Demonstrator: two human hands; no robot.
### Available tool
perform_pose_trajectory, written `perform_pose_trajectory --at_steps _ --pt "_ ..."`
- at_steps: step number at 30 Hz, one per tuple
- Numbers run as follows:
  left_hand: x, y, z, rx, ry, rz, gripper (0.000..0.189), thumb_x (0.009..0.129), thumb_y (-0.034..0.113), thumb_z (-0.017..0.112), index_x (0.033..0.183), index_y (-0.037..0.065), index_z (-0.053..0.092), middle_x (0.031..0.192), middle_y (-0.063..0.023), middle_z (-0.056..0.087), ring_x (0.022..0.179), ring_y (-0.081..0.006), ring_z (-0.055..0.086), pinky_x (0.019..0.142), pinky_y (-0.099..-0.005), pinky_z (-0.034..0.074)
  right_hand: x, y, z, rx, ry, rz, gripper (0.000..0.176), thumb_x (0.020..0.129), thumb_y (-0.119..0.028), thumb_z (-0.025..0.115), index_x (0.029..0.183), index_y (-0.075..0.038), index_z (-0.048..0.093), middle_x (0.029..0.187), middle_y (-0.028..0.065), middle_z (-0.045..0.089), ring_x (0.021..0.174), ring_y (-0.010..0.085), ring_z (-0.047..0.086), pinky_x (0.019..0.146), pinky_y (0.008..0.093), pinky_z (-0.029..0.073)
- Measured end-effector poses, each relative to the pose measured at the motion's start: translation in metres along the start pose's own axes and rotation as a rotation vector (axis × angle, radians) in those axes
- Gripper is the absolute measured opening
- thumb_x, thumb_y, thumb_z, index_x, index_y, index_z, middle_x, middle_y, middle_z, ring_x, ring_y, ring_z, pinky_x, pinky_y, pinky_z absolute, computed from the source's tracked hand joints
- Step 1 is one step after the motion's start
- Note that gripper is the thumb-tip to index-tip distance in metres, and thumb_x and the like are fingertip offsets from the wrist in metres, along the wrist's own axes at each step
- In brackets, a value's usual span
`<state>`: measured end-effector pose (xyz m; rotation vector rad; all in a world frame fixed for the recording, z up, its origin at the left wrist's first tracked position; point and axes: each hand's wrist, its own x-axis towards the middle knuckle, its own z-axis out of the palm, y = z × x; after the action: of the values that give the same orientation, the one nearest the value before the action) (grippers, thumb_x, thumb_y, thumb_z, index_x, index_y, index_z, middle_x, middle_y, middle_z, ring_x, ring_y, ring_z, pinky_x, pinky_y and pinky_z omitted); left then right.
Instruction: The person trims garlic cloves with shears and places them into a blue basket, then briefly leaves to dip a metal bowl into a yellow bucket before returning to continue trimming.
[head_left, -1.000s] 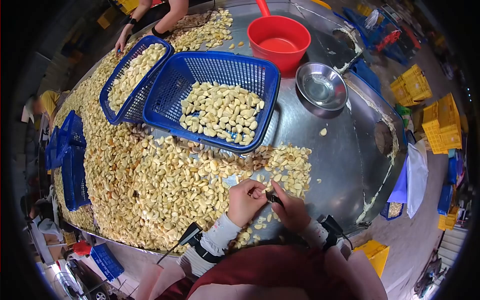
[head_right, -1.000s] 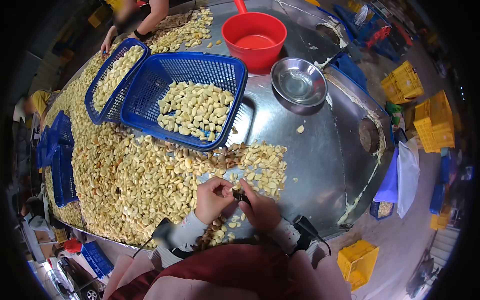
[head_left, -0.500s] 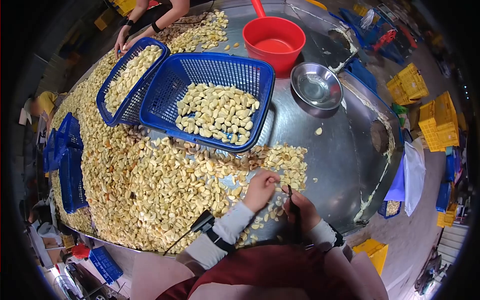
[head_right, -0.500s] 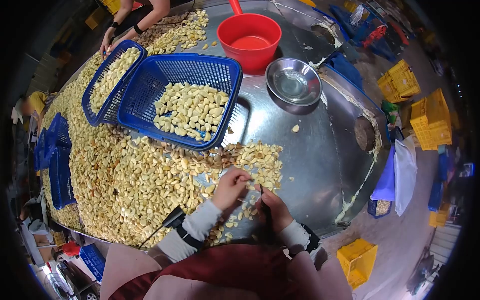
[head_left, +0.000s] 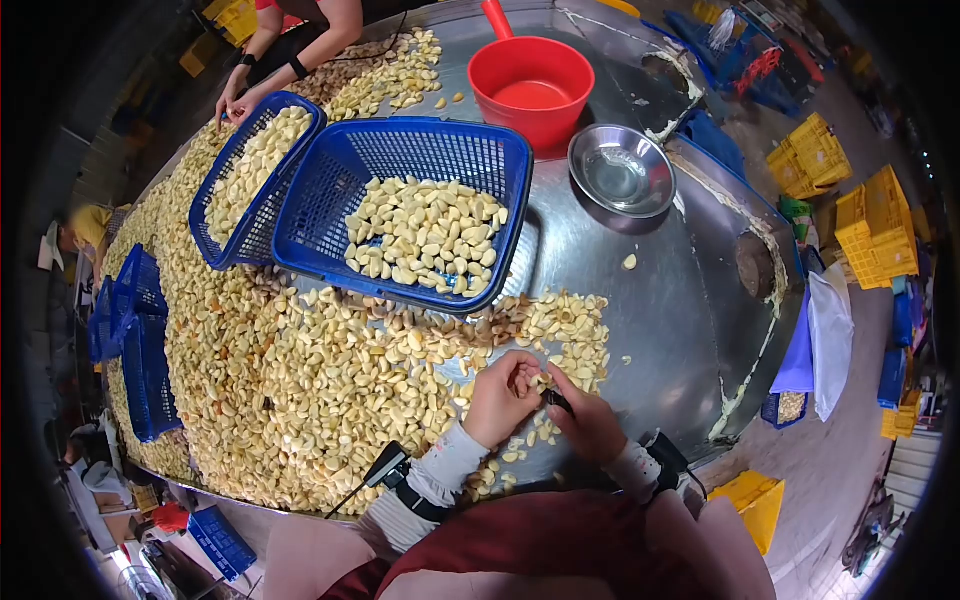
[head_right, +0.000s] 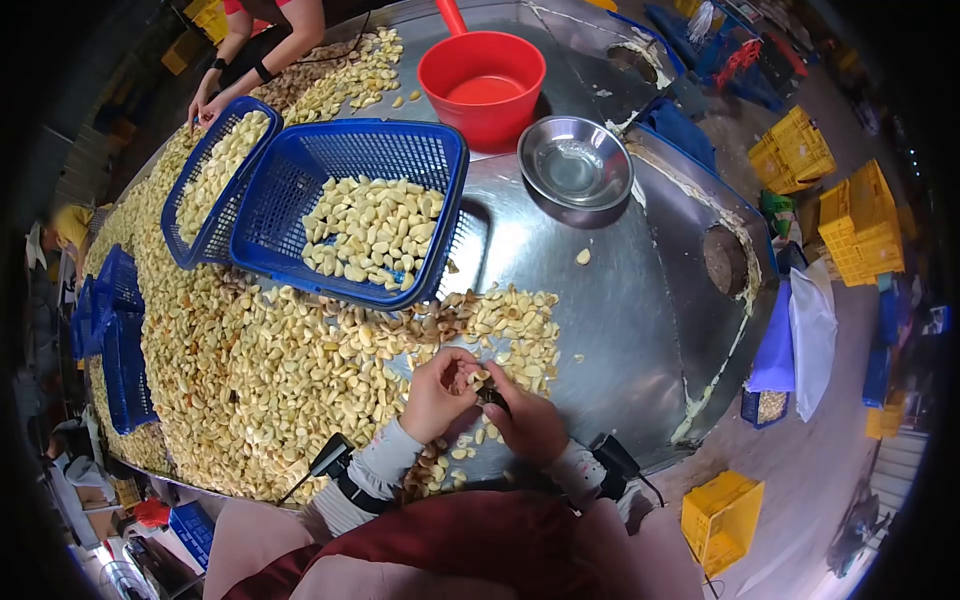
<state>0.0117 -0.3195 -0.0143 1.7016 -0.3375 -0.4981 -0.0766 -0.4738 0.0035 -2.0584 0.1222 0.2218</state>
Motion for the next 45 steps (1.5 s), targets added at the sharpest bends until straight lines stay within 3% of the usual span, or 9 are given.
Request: perform_pose_trajectory --at_steps 14,17,19,21,29,33,39,43,45 --pt "-0.024 0.01 0.008 0.119 0.276 0.068 0.039 0.072 -0.007 0.064 0.108 0.002 0.053 0.078 -0.0063 0.066 0.061 -0.0105 0.058 0.058 -0.0225 0.047 0.001 -0.007 0.007 -0.082 -0.018 -0.049 0.06 0.089 -0.021 0.056 0.141 -0.005 0.032 0.091 0.0196 0.065 0.075 0.0383 0.064 0.066 0.0432 0.049" --pt "-0.027 0.005 0.009 -0.074 0.258 0.005 0.038 0.073 -0.009 0.063 0.108 0.002 0.053 0.078 -0.0048 0.064 0.065 -0.0103 0.058 0.06 -0.0211 0.046 0.003 0.016 0.016 0.41 -0.04 0.035 0.058 0.09 -0.02 0.052 0.141 -0.001 0.031 0.084 0.0103 0.064 0.065 0.0267 0.063 0.059 0.0359 0.048" --pt "-0.028 -0.01 0.007 -0.263 0.226 -0.079 0.037 0.073 -0.01 0.061 0.108 0.001 0.053 0.08 -0.0042 0.062 0.068 -0.01 0.058 0.062 -0.0201 0.046 0.003 0.007 0.005 1.285 -0.223 0.341 0.056 0.092 -0.021 0.049 0.141 0.0 0.032 0.075 0.0013 0.056 0.057 0.0128 0.053 0.052 0.0261 0.043" --pt "-0.023 -0.047 -0.006 -0.384 0.292 -0.173 0.034 0.075 -0.01 0.059 0.107 0.001 0.055 0.087 -0.0037 0.058 0.075 -0.0105 0.055 0.067 -0.0202 0.044 0.0 0.002 0.0 1.27 -0.105 0.468 0.055 0.092 -0.022 0.047 0.141 -0.001 0.033 0.072 0.0008 0.052 0.055 0.0106 0.048 0.05 0.0233 0.04" --pt "-0.032 -0.04 -0.008 0.94 -0.26 0.31 0.016 0.078 0.01 0.059 0.093 0.004 0.056 0.082 -0.0118 0.051 0.074 -0.0281 0.058 0.062 -0.0341 0.049 0.005 0.013 0.004 0.954 -0.103 0.466 0.05 0.093 -0.02 0.044 0.138 0.0 0.037 0.072 -0.0003 0.051 0.053 0.008 0.045 0.048 0.0198 0.039" --pt "-0.029 -0.025 -0.01 0.993 -0.226 0.326 0.013 0.079 0.009 0.057 0.091 0.005 0.055 0.08 -0.0098 0.052 0.071 -0.0261 0.059 0.061 -0.0346 0.049 0.006 0.005 0.0 0.937 -0.066 0.474 0.044 0.093 -0.019 0.043 0.133 0.002 0.042 0.071 0.0013 0.049 0.05 0.0087 0.042 0.048 0.0218 0.038" --pt "0.044 0.107 -0.103 0.84 0.504 0.608 0.034 0.081 0.022 0.067 0.103 -0.001 0.055 0.081 -0.0142 0.047 0.074 -0.0291 0.05 0.062 -0.0375 0.041 0.009 0.025 0.006 0.974 -0.004 0.454 0.043 0.094 -0.017 0.044 0.133 0.001 0.042 0.072 -0.0007 0.05 0.05 0.0061 0.044 0.046 0.0199 0.037" --pt "0.059 0.109 -0.103 0.97 0.479 0.555 0.049 0.074 0.028 0.073 0.107 -0.004 0.055 0.093 -0.018 0.044 0.085 -0.0311 0.044 0.073 -0.0408 0.036 0.012 0.021 0.005 0.97 0.008 0.403 0.041 0.094 -0.015 0.044 0.133 0.0 0.043 0.072 -0.0006 0.049 0.05 0.0053 0.041 0.045 0.0197 0.035" --pt "0.039 0.074 -0.069 0.95 0.322 0.766 0.023 0.074 0.013 0.066 0.093 0.001 0.061 0.08 -0.0097 0.047 0.078 -0.0279 0.049 0.07 -0.0383 0.039 0.009 0.023 0.002 0.912 0.018 0.401 0.042 0.093 -0.015 0.049 0.131 0.0 0.045 0.071 -0.0004 0.05 0.051 0.0061 0.044 0.046 0.0212 0.037"
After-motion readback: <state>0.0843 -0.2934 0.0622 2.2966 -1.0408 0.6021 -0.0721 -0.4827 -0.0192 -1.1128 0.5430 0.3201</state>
